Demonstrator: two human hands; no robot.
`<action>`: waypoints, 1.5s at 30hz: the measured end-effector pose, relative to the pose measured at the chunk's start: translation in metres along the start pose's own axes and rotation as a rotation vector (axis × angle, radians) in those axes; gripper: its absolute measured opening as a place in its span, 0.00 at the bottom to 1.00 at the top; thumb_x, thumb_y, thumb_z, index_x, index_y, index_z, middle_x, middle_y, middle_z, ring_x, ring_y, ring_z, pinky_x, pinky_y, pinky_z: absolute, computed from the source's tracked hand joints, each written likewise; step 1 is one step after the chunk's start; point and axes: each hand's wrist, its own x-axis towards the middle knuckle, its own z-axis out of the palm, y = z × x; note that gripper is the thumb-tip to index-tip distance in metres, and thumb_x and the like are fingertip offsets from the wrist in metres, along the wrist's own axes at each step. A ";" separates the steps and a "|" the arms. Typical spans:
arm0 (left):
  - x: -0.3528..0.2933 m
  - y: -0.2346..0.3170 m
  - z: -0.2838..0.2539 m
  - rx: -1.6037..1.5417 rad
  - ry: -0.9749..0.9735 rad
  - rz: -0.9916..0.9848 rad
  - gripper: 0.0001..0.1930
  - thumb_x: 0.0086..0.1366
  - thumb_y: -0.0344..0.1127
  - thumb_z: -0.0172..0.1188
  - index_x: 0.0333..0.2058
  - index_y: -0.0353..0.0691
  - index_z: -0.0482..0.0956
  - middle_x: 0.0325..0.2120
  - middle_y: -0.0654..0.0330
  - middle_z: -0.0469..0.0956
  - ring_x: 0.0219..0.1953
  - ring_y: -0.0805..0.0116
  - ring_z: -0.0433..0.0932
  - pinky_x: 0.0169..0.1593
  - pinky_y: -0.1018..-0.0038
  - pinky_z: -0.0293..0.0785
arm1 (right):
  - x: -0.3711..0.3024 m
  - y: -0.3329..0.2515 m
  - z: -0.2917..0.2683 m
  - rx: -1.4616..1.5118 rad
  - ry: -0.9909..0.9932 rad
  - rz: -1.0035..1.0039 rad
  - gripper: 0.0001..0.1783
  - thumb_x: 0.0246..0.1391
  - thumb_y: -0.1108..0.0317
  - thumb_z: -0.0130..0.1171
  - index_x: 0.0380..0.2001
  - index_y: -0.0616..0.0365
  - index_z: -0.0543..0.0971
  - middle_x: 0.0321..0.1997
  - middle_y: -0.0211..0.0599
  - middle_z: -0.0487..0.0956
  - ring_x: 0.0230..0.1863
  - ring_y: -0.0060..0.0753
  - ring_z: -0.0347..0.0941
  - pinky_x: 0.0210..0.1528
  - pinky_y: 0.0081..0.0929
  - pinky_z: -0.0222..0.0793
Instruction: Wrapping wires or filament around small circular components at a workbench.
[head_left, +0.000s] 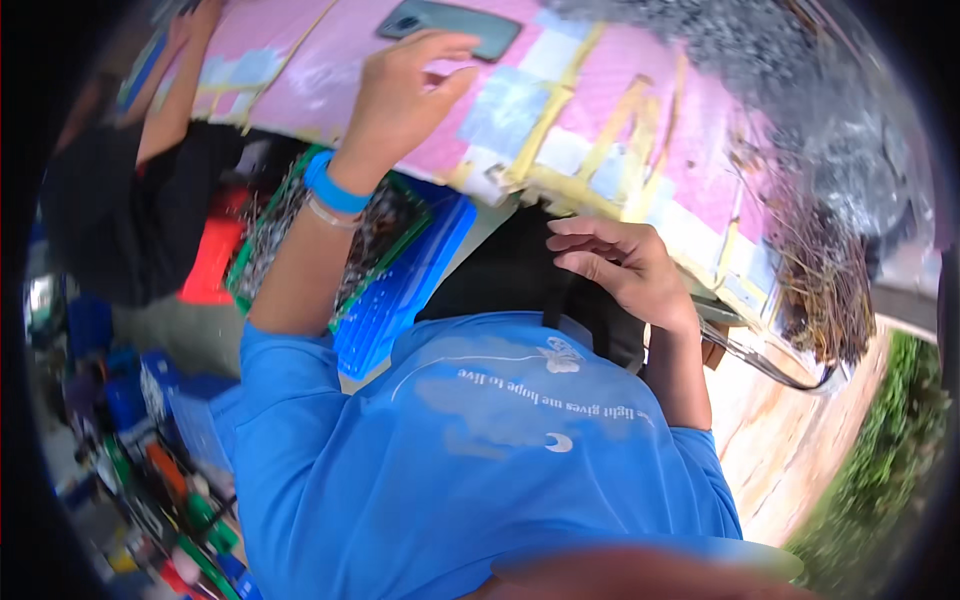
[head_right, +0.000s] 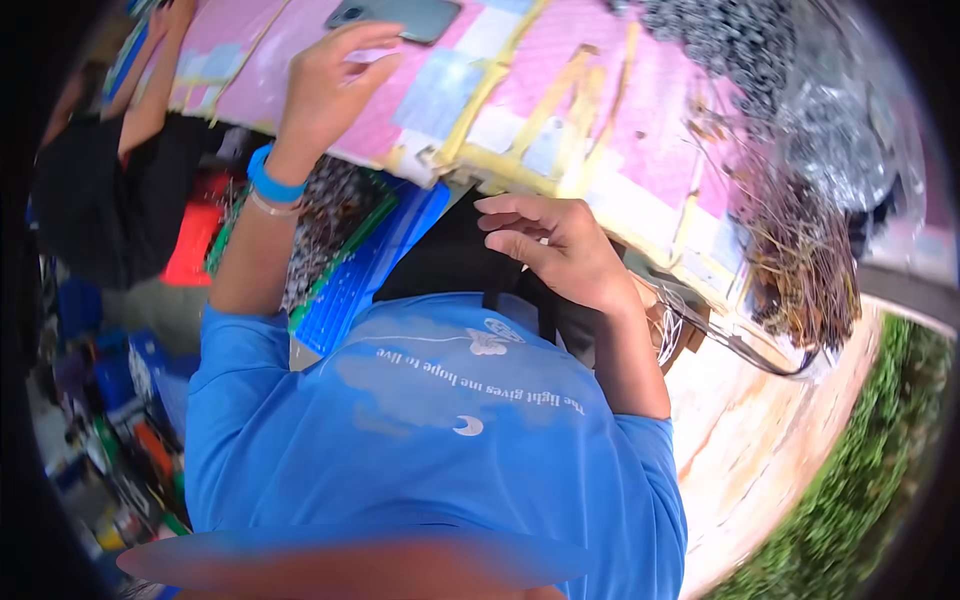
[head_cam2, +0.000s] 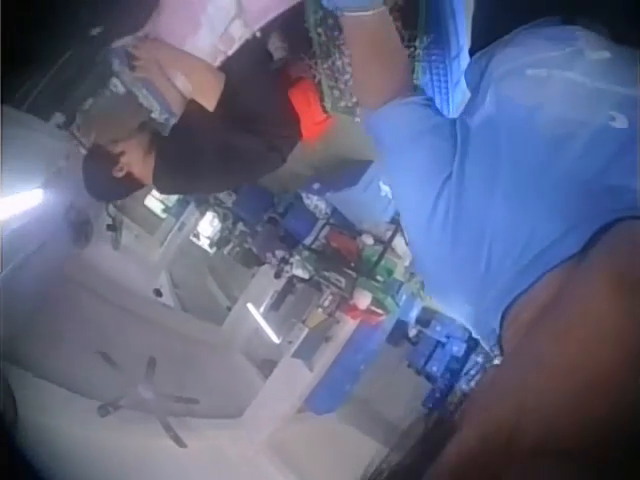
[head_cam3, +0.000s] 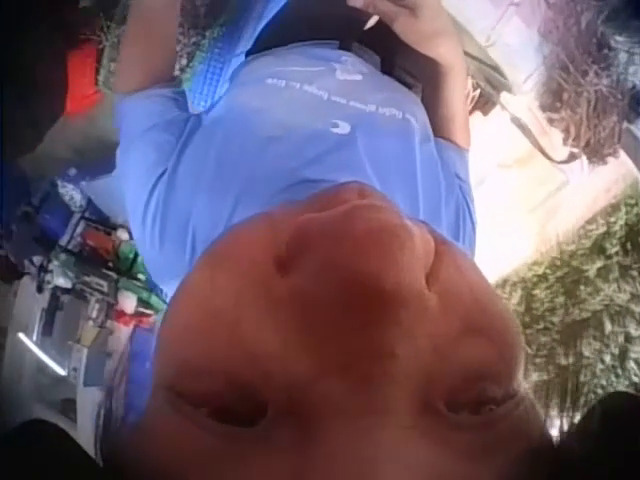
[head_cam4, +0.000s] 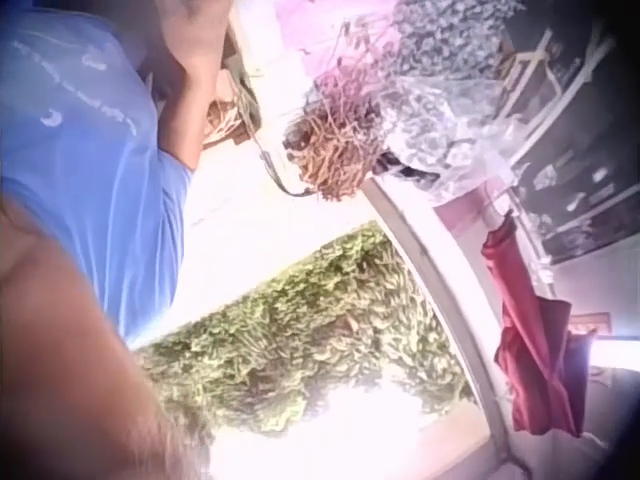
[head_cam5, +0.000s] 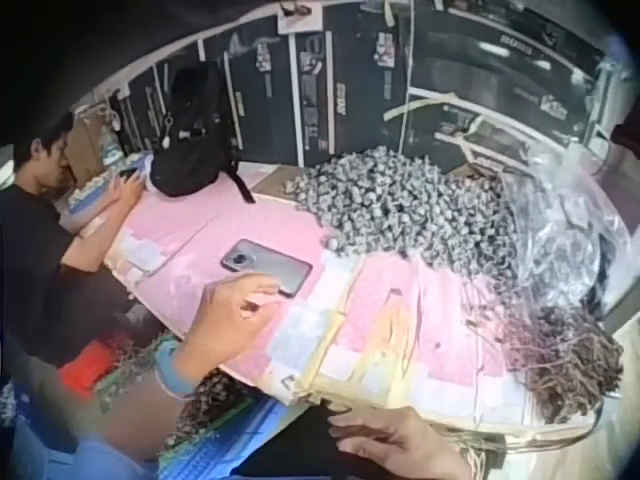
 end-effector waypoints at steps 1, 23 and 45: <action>0.024 0.002 0.019 -0.021 -0.017 0.030 0.14 0.57 0.29 0.64 0.43 0.36 0.81 0.38 0.54 0.82 0.39 0.63 0.84 0.40 0.70 0.81 | -0.003 -0.001 -0.005 -0.002 0.040 -0.005 0.17 0.58 0.77 0.60 0.51 0.68 0.76 0.44 0.44 0.82 0.45 0.29 0.79 0.49 0.25 0.75; 0.077 0.018 0.106 -0.630 -0.434 -0.255 0.16 0.60 0.29 0.63 0.47 0.34 0.78 0.29 0.59 0.81 0.33 0.70 0.83 0.35 0.76 0.77 | 0.012 0.017 -0.156 -1.252 0.975 0.140 0.11 0.55 0.62 0.58 0.37 0.56 0.80 0.30 0.47 0.82 0.33 0.55 0.78 0.38 0.44 0.72; -0.058 0.082 0.088 -1.142 -0.433 -0.589 0.18 0.63 0.26 0.58 0.51 0.30 0.72 0.39 0.53 0.80 0.39 0.60 0.84 0.38 0.76 0.79 | 0.008 0.006 -0.070 -0.515 0.885 -0.154 0.06 0.57 0.67 0.58 0.36 0.55 0.79 0.25 0.36 0.80 0.26 0.28 0.77 0.30 0.27 0.70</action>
